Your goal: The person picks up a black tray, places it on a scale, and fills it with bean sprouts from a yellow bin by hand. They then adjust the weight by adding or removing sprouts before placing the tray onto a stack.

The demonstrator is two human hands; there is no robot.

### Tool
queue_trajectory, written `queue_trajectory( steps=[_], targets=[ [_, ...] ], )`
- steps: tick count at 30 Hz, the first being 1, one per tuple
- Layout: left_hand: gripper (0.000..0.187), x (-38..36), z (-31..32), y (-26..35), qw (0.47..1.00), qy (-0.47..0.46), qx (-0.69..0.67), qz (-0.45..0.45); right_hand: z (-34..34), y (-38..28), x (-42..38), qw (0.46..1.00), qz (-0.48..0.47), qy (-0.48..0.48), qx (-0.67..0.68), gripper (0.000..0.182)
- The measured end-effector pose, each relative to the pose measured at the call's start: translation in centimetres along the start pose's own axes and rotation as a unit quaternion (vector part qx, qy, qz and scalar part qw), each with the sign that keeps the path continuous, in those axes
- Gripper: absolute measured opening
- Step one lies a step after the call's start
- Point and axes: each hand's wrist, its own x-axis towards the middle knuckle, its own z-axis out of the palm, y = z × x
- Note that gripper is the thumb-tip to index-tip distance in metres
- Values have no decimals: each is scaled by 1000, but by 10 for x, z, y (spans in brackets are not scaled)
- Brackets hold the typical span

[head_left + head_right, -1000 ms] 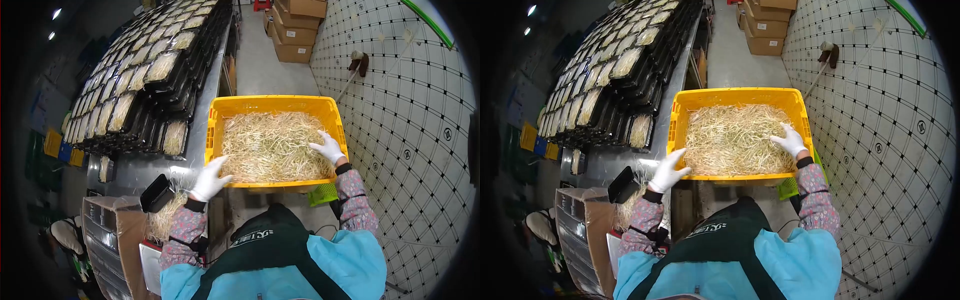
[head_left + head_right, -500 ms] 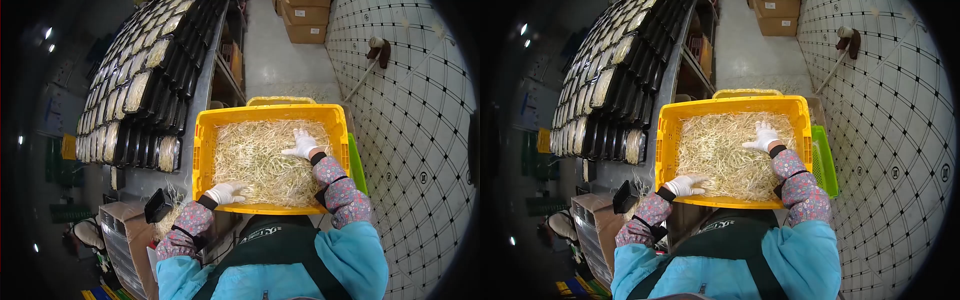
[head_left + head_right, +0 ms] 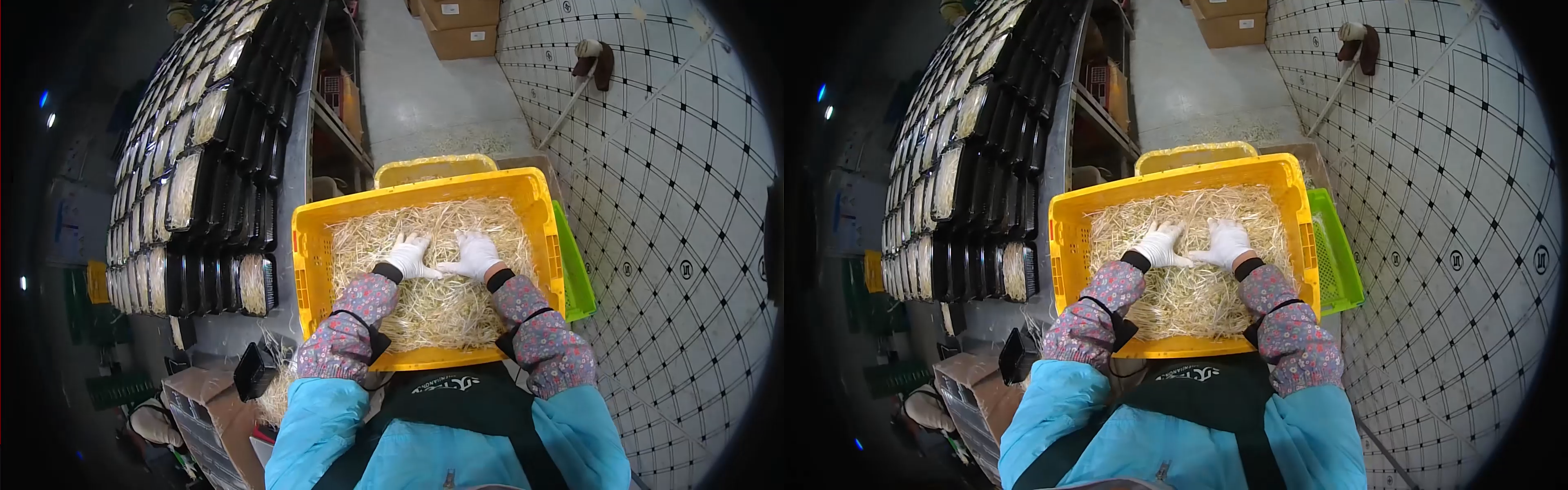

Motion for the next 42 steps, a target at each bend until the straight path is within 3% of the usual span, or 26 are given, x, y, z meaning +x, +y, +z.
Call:
queue_trajectory(
  steps=[2,3,6,7,9,12,13,14,16,17,20,22,23,24,25,26,29,31,32,34,35,38,39,40,42],
  targets=[
    [105,-12,25,0,994,61,-89,7,-20,-3,4,992,-6,-122,41,89],
    [94,-26,31,9,985,137,-98,32,-27,-4,-3,992,-28,-118,43,83],
    [80,-73,19,47,973,145,-161,80,-48,-8,-41,986,-63,-117,102,76],
    [79,-84,29,54,970,148,-171,86,-52,-9,-52,985,-67,-121,101,76],
    [82,-93,34,55,969,123,-197,78,-55,-9,-66,986,-130,-28,102,73],
    [93,-76,16,30,959,125,-220,131,-51,-3,-58,982,-127,-47,134,71],
    [104,-73,0,25,971,89,-202,93,-50,-1,-51,979,-107,-108,137,77],
    [112,-59,11,13,962,165,-192,107,-50,4,-43,979,-108,-109,137,77],
    [121,-47,0,9,986,143,-79,36,-59,6,-26,972,-152,-160,79,83],
    [121,-42,12,10,986,140,-79,34,-46,13,-17,975,-181,-120,44,93],
    [117,-27,34,19,986,127,-106,5,-38,10,14,975,-141,-171,31,99],
    [102,-36,15,39,990,13,-134,-37,-29,12,12,979,-137,-127,83,104],
    [90,-41,35,42,982,111,-149,-13,-25,14,7,972,-132,-174,91,103],
    [86,-50,37,50,976,128,-173,-7,-29,13,3,962,-127,-221,97,101],
    [83,-62,31,62,973,119,-196,-11,-36,17,-14,964,-172,-167,118,99],
    [79,-74,24,75,969,110,-219,-16,-64,12,-28,958,-176,-176,142,96],
    [89,-95,26,96,967,108,-231,9,-93,15,-41,948,-205,-211,123,99],
    [92,-91,36,92,963,129,-237,9,-104,15,-33,926,-200,-308,91,113],
    [92,-85,38,87,959,130,-251,-11,-100,18,-28,925,-203,-308,88,113],
    [91,-72,43,79,954,133,-266,-33,-83,19,-14,927,-267,-265,1,130],
    [90,-64,46,78,956,115,-265,-56,-77,18,-3,920,-252,-300,-22,137],
    [81,-50,37,71,951,74,-277,-113,-50,19,24,910,-204,-361,-8,133],
    [76,-46,37,68,943,59,-302,-127,-56,13,31,910,-201,-363,-2,117],
    [71,-42,40,64,933,44,-329,-140,-53,12,34,909,-208,-362,-4,117],
    [62,-41,49,64,938,91,-306,-132,-48,17,31,917,-142,-373,0,98]
  ],
)
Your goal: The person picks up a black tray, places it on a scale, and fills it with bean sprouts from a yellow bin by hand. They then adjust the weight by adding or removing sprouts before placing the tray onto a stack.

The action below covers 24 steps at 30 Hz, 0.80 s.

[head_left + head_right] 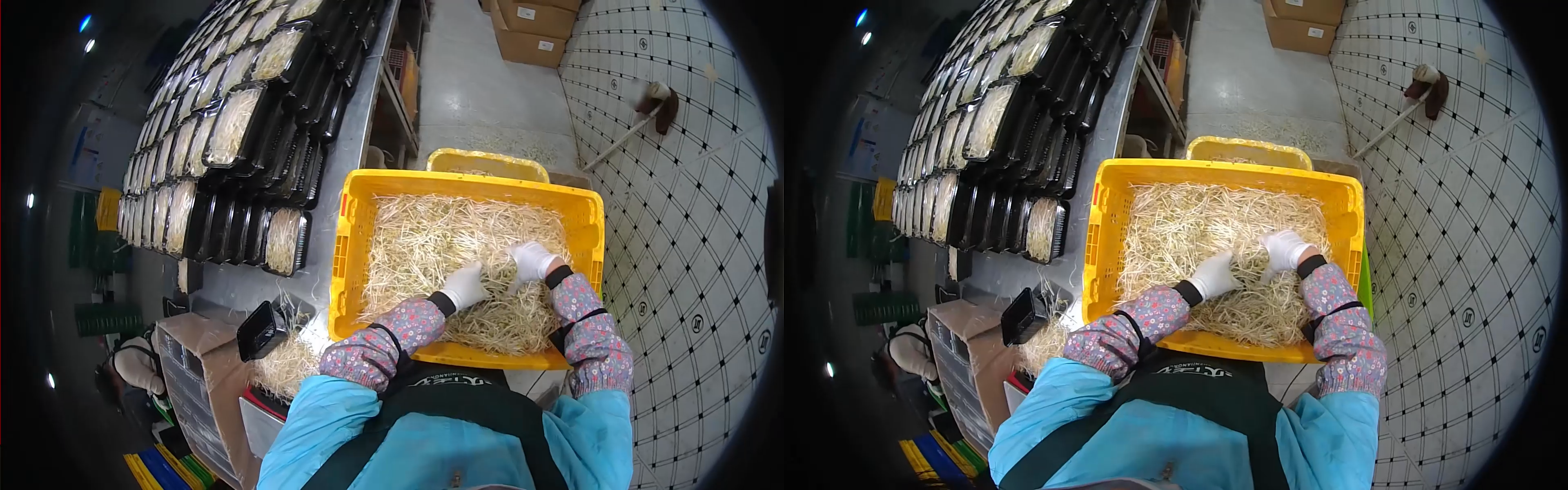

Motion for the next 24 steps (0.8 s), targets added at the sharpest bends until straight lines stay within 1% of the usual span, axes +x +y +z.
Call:
queue_trajectory(
  steps=[2,3,4,6,7,8,9,10,11,12,14,15,16,17,18,19,20,21,22,23,24],
  targets=[
    [53,-2,-2,-3,995,46,-64,57,-1,3,-7,999,-16,46,25,86],
    [45,-6,-7,-3,993,49,-81,66,-5,3,-10,998,-14,60,11,78],
    [45,-11,-20,0,993,51,-82,65,-19,-8,-17,998,-15,60,9,78],
    [53,-12,-51,1,985,59,-66,148,-48,-29,-31,995,5,97,-5,66],
    [47,9,-51,-21,963,89,-41,252,-57,-37,-32,985,-24,170,1,55],
    [47,-22,-109,9,985,82,-58,141,-72,-53,-35,985,-21,170,2,55],
    [48,-28,-131,2,972,141,-43,185,-90,-75,-36,976,-18,215,13,59],
    [50,-30,-156,-8,954,173,-11,243,-102,-95,-32,965,-16,260,24,64],
    [52,-28,-170,-22,944,201,-6,262,-104,-109,-18,954,-13,299,7,57],
    [58,-19,-178,-41,939,218,27,266,-101,-120,0,941,-9,339,-10,50],
    [67,-2,-185,-72,917,239,153,279,-79,-129,45,932,-5,363,-19,63],
    [67,-3,-176,-87,917,237,152,283,-55,-129,67,939,-6,344,-13,74],
    [73,-13,-157,-103,924,197,233,229,-28,-132,79,946,-7,324,-8,86],
    [79,-23,-136,-119,921,156,312,173,-2,-139,76,945,-29,323,-42,95],
    [92,-35,-111,-138,967,67,210,124,24,-148,67,943,-51,319,-75,105],
    [96,-62,-107,-128,969,46,206,125,42,-156,53,946,-56,312,-71,102],
    [96,-84,-99,-131,961,12,237,143,53,-162,36,948,-60,305,-68,99],
    [94,-104,-95,-127,970,-41,194,142,60,-166,18,956,-77,280,-51,94],
    [89,-120,-94,-130,971,-57,161,170,63,-168,-1,962,-96,254,-36,89],
    [85,-126,-103,-128,968,-74,152,184,62,-167,-15,971,-103,216,-18,89],
    [81,-132,-113,-125,965,-90,143,199,57,-159,-20,972,-99,214,-19,89]
  ],
)
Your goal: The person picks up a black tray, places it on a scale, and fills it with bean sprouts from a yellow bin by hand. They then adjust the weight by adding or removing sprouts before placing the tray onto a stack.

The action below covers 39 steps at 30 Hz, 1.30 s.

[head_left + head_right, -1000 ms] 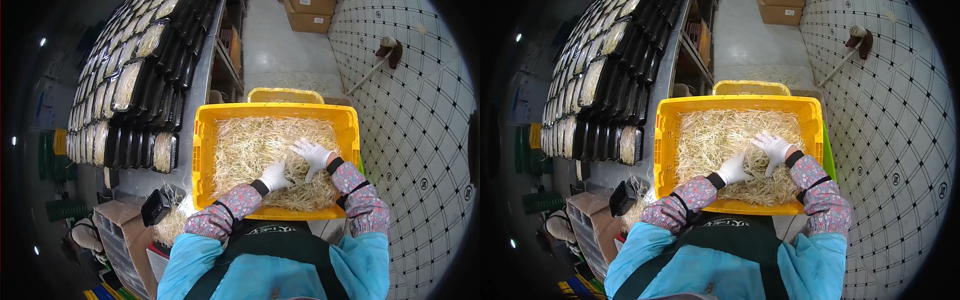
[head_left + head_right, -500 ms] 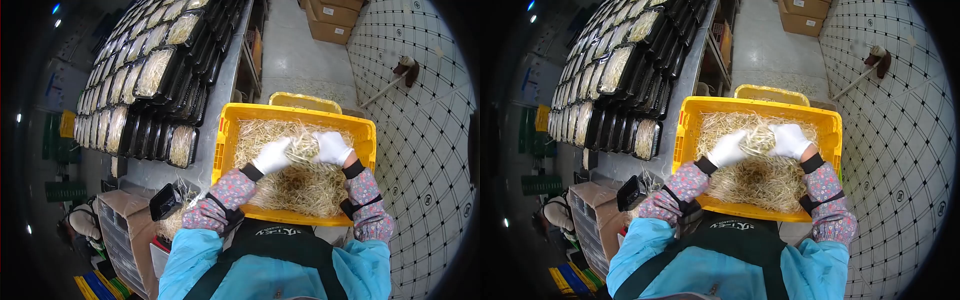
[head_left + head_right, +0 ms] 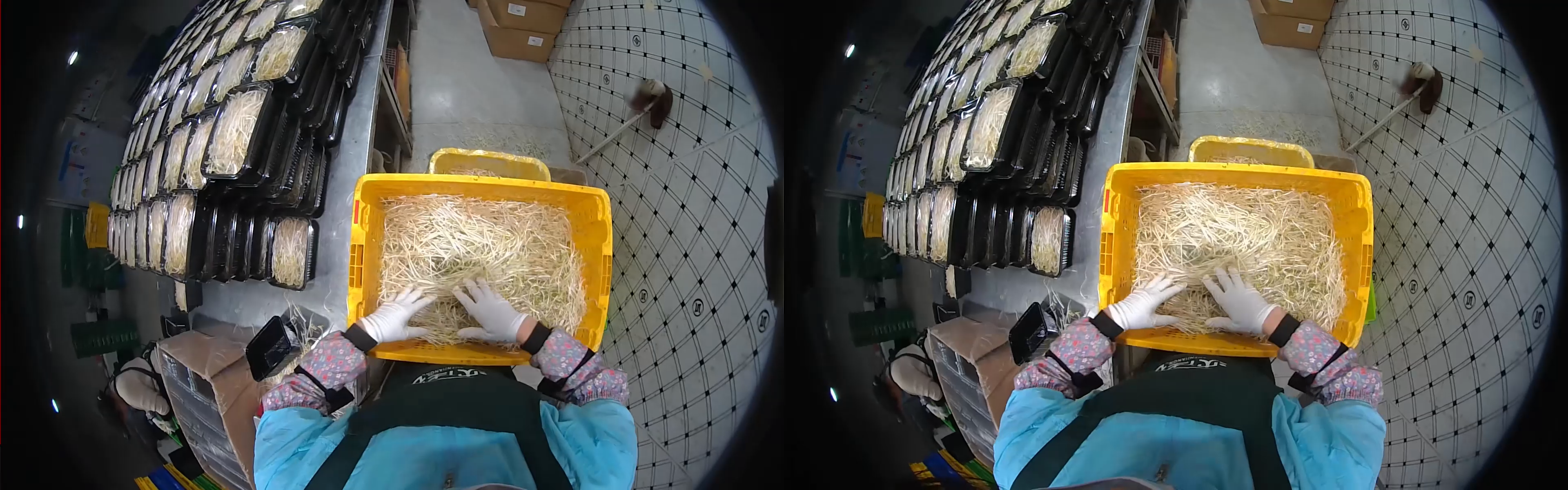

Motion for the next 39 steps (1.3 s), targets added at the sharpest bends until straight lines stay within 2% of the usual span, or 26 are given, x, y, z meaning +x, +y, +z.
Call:
queue_trajectory(
  steps=[2,3,4,5,6,8,10,11,12,14,15,17,18,19,21,23,24,26,27,28,30,32,34,35,37,39],
  targets=[
    [70,6,-43,-5,985,-69,-158,3,-23,23,7,975,-35,-106,190,85],
    [57,14,-55,-12,987,-39,-148,-38,-62,27,18,968,-31,-111,223,79],
    [48,28,-74,-10,980,-10,-159,-121,-78,39,38,966,35,-149,207,77],
    [43,45,-94,-3,976,59,-135,-163,-92,50,58,959,100,-186,190,75],
    [42,67,-88,-17,969,158,-123,-146,-92,67,82,965,122,-132,192,74],
    [53,112,-72,-42,935,352,-11,-33,-55,83,113,968,144,-76,193,74],
    [56,122,-38,-44,943,312,74,-85,-16,79,125,979,167,107,56,72],
    [56,96,-16,-25,960,265,64,-63,-15,63,109,990,110,59,71,71],
    [56,67,4,-1,974,215,54,-42,7,43,66,999,28,32,-18,71],
    [59,28,14,13,984,167,51,27,5,33,28,1000,-7,-9,28,71],
    [59,20,1,17,986,161,47,25,-9,34,20,998,-37,4,57,67],
    [55,22,-40,21,995,12,-79,-57,-34,47,28,994,-67,16,84,62],
    [47,33,-57,21,988,96,-95,-81,-50,57,44,987,-31,11,156,56],
    [40,52,-72,12,981,111,-77,-142,-64,68,62,974,4,7,227,50],
    [32,101,-76,-24,953,255,-17,-161,-54,103,114,981,59,68,171,45],
    [53,142,-70,-68,926,336,95,-144,-42,116,151,980,130,118,96,47],
    [55,156,-65,-83,926,310,142,-163,-38,119,161,979,151,91,102,49],
    [50,163,-47,-75,917,328,148,-173,1,120,165,976,137,143,95,53],
    [47,156,-45,-65,951,234,79,-184,-20,102,152,976,161,36,140,58],
    [42,141,-31,-51,936,336,65,-87,-46,78,133,963,184,-72,184,63],
    [43,94,-15,-13,965,235,111,-34,-25,64,74,987,82,-3,141,73],
    [65,49,6,16,978,207,11,22,-20,55,24,993,-3,55,108,86],
    [94,28,7,40,983,181,24,-17,-22,54,7,994,-21,48,94,93],
    [94,30,5,43,983,181,25,-15,-24,54,3,996,-38,45,72,102],
    [117,39,-1,46,968,155,131,-148,-14,63,17,998,-29,61,1,112],
    [123,58,-1,23,968,149,111,-170,-6,74,38,995,-7,79,-63,131]
  ],
)
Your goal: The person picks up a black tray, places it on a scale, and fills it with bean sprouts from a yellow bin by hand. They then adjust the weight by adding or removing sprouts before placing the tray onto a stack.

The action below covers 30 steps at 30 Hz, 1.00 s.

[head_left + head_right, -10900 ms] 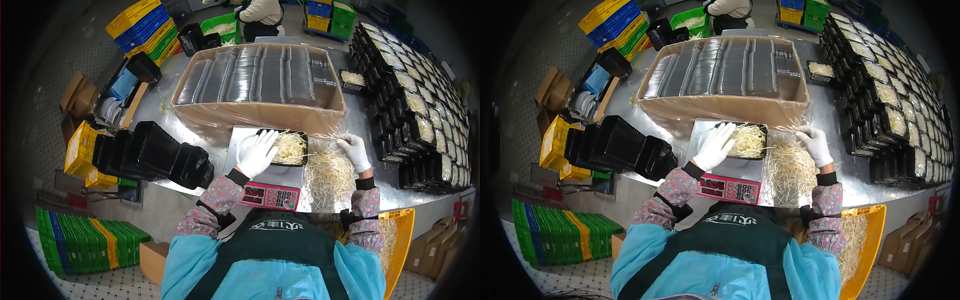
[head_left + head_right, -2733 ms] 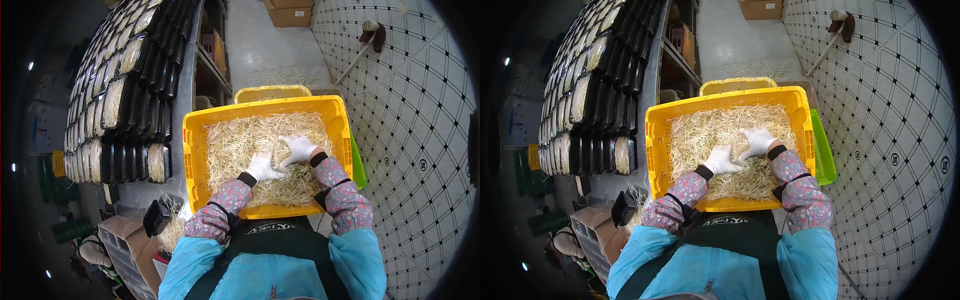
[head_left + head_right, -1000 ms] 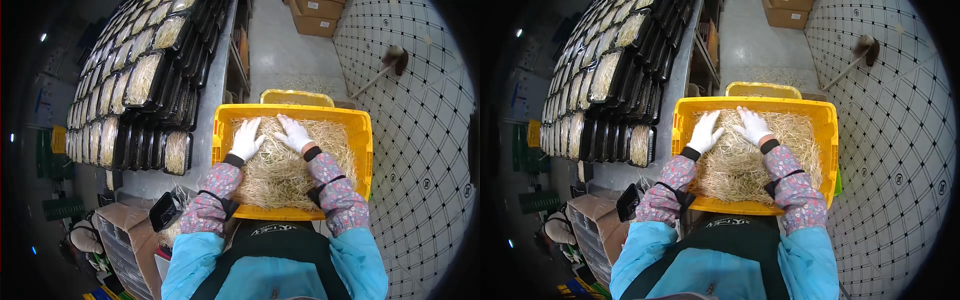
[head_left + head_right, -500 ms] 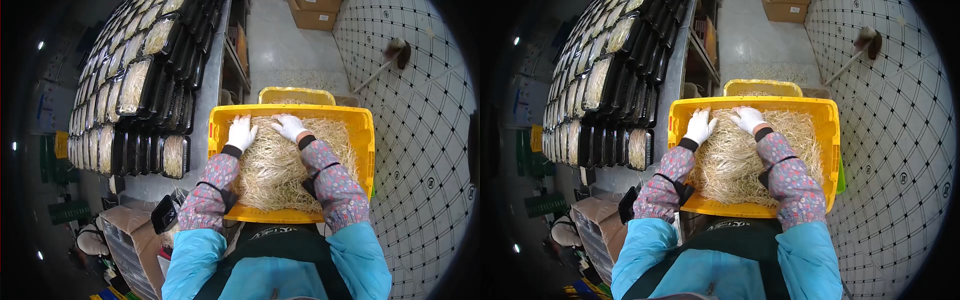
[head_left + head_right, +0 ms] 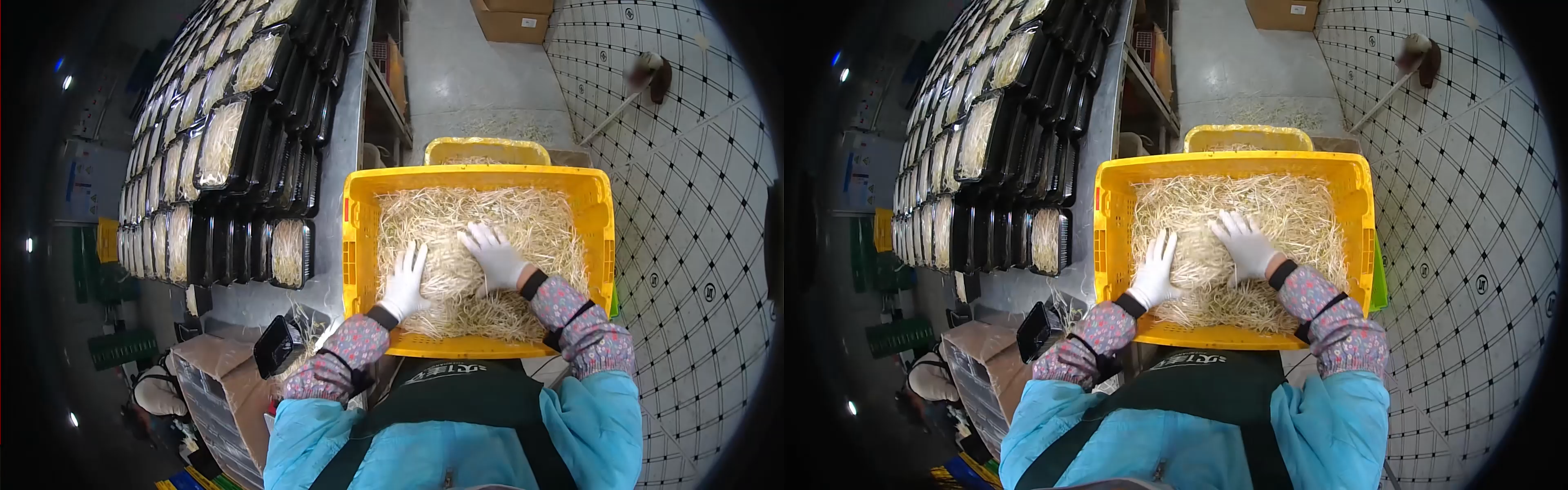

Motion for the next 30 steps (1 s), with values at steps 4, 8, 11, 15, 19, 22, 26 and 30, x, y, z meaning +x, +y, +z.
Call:
queue_trajectory(
  steps=[4,8,11,15,19,22,26,30],
  targets=[
    [100,25,15,-14,989,-43,-98,-107,3,11,32,992,37,-105,65,111],
    [38,14,6,1,986,-65,-94,-121,10,6,25,995,60,-7,78,65],
    [36,2,-32,9,983,-131,-97,-86,10,3,16,993,69,-1,99,62],
    [37,-38,-48,-22,996,-25,-63,50,-18,30,9,988,112,31,99,56],
    [61,-61,-51,-30,985,-43,11,165,-63,18,13,983,160,65,65,52],
    [75,-57,-62,-18,974,-155,-6,166,-58,-14,35,988,117,71,78,55],
    [93,-15,-73,-4,975,-145,-107,132,-19,-58,52,987,47,-145,53,116],
    [130,6,-37,-16,997,6,-20,78,-34,-51,29,986,81,-141,37,145]
  ],
)
